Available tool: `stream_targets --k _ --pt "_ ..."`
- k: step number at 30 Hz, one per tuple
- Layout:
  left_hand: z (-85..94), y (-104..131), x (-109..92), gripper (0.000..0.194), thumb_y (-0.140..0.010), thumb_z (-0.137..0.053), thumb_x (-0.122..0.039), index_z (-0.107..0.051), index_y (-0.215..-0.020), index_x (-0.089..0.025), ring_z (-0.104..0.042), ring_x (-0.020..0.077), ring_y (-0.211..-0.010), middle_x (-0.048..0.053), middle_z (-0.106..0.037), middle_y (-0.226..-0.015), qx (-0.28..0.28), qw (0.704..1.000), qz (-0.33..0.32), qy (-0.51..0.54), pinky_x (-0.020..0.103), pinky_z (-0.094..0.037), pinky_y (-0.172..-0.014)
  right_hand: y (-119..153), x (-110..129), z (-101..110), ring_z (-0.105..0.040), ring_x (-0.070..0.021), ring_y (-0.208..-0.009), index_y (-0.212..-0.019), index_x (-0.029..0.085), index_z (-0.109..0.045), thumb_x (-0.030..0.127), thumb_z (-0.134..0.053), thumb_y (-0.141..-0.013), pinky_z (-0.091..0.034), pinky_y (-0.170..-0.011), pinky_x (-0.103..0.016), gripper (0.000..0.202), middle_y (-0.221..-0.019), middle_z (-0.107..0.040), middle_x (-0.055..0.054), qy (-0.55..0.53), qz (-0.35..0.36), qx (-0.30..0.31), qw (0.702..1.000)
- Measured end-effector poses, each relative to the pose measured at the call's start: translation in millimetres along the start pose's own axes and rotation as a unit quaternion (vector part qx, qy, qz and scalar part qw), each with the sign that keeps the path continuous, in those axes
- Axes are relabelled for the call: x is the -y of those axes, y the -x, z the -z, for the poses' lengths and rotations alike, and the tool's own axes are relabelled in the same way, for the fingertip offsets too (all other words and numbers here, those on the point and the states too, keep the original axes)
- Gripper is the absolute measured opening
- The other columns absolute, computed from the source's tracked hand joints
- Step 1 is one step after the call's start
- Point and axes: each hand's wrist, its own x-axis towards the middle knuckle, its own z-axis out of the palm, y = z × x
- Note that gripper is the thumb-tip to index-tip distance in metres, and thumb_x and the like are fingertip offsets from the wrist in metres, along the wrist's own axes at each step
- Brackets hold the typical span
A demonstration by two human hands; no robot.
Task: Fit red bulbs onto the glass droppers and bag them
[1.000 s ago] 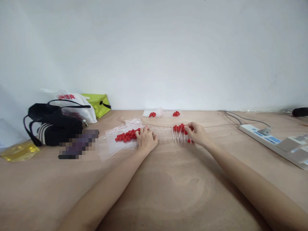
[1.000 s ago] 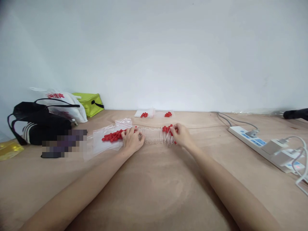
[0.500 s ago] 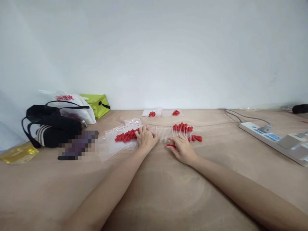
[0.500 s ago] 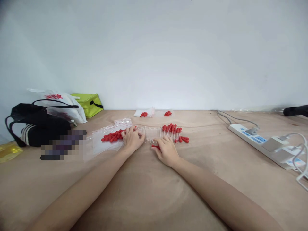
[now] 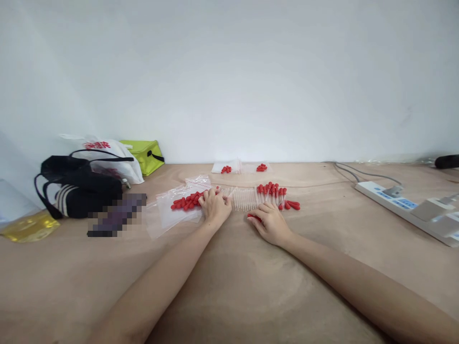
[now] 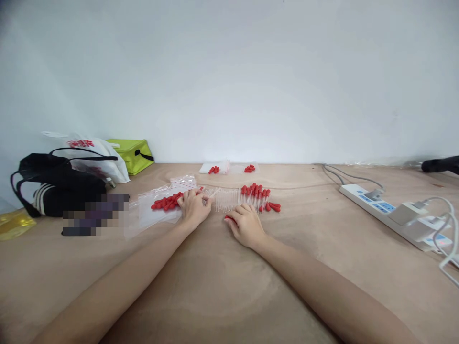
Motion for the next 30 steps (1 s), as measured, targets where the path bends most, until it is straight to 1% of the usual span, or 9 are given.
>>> stream_targets --k 3,7,9,11,13,15,19,22,30 --pt "9.7 9.8 6.1 0.016 -0.076 -0.054 -0.032 -0.064 -0.072 -0.021 -0.044 0.0265 -0.093 0.007 -0.057 -0.095 0.004 0.998 -0.051 0.042 0.04 -0.032 -0.074 0.0 -3.4 -0.5 -0.049 -0.0173 -0.073 -0.08 0.018 -0.056 0.028 -0.04 -0.085 -0.035 -0.066 -0.031 0.019 -0.076 -0.057 -0.005 -0.019 -0.03 -0.019 0.999" --pt "29.9 28.9 21.3 0.01 -0.075 -0.058 -0.028 -0.065 -0.07 -0.024 -0.046 0.0221 -0.09 0.002 -0.059 -0.09 0.066 0.984 -0.147 0.08 0.038 -0.029 -0.076 0.1 -7.6 -1.3 -0.051 -0.0161 -0.072 -0.084 0.018 -0.052 0.025 -0.04 -0.085 -0.036 -0.065 -0.029 0.014 -0.079 -0.057 -0.004 -0.055 -0.052 -0.034 0.997" --pt "38.0 35.2 28.2 0.009 -0.074 -0.059 -0.027 -0.065 -0.069 -0.024 -0.047 0.0214 -0.089 0.002 -0.059 -0.088 0.092 0.979 -0.159 0.084 0.038 -0.029 -0.076 0.2 -8.3 -1.8 -0.051 -0.0161 -0.073 -0.085 0.018 -0.052 0.025 -0.042 -0.084 -0.037 -0.064 -0.028 0.012 -0.08 -0.056 -0.004 -0.064 -0.047 -0.034 0.996" --pt "41.6 37.3 31.3 0.007 -0.074 -0.059 -0.026 -0.065 -0.075 -0.024 -0.047 0.0212 -0.089 0.002 -0.058 -0.089 0.102 0.979 -0.155 0.088 0.037 -0.029 -0.076 0.3 -8.1 -2.1 -0.051 -0.0161 -0.073 -0.084 0.019 -0.052 0.024 -0.043 -0.083 -0.038 -0.065 -0.028 0.01 -0.08 -0.055 -0.005 -0.063 -0.036 -0.028 0.997" --pt "40.4 35.9 29.4 0.013 -0.074 -0.059 -0.027 -0.063 -0.085 -0.023 -0.047 0.0212 -0.09 0.003 -0.057 -0.091 0.107 0.976 -0.162 0.097 0.037 -0.031 -0.077 0.3 -7.4 -2.0 -0.051 -0.016 -0.073 -0.083 0.019 -0.052 0.023 -0.044 -0.082 -0.038 -0.065 -0.029 0.009 -0.08 -0.054 -0.005 -0.056 -0.024 -0.017 0.998" --pt "35.7 32.9 23.8 0.018 -0.073 -0.06 -0.03 -0.061 -0.088 -0.021 -0.046 0.0213 -0.09 0.004 -0.056 -0.091 0.121 0.971 -0.179 0.105 0.036 -0.032 -0.077 0.2 -6.9 -1.7 -0.05 -0.0159 -0.072 -0.083 0.018 -0.053 0.022 -0.044 -0.082 -0.039 -0.066 -0.029 0.009 -0.079 -0.053 -0.005 -0.051 -0.018 -0.008 0.999" --pt "25.7 28.0 11.2 0.012 -0.073 -0.061 -0.03 -0.06 -0.076 -0.018 -0.046 0.0222 -0.088 0.004 -0.055 -0.087 0.148 0.97 -0.164 0.101 0.034 -0.034 -0.075 0.2 -7.0 -2.0 -0.051 -0.0159 -0.074 -0.085 0.017 -0.054 0.02 -0.045 -0.082 -0.04 -0.067 -0.029 0.01 -0.079 -0.053 -0.005 -0.065 -0.017 -0.007 0.998" --pt "24.1 27.3 6.8 0.011 -0.075 -0.059 -0.028 -0.058 -0.072 -0.017 -0.046 0.022 -0.087 0.004 -0.056 -0.085 0.14 0.972 -0.159 0.1 0.033 -0.033 -0.072 0.6 -7.7 -2.7 -0.051 -0.0154 -0.074 -0.086 0.017 -0.055 0.02 -0.045 -0.082 -0.041 -0.067 -0.029 0.011 -0.08 -0.053 -0.005 -0.083 -0.017 -0.006 0.996" --pt "30.6 32.2 7.1 0.013 -0.085 -0.046 -0.026 -0.052 -0.076 -0.017 -0.054 0.0152 -0.073 -0.002 -0.062 -0.075 0.137 0.949 -0.243 0.145 0.032 -0.025 -0.073 -0.2 -4.0 1.7 -0.052 -0.0163 -0.079 -0.088 0.019 -0.053 0.019 -0.046 -0.082 -0.04 -0.07 -0.03 0.009 -0.083 -0.055 -0.005 -0.092 0.016 0.01 0.996"
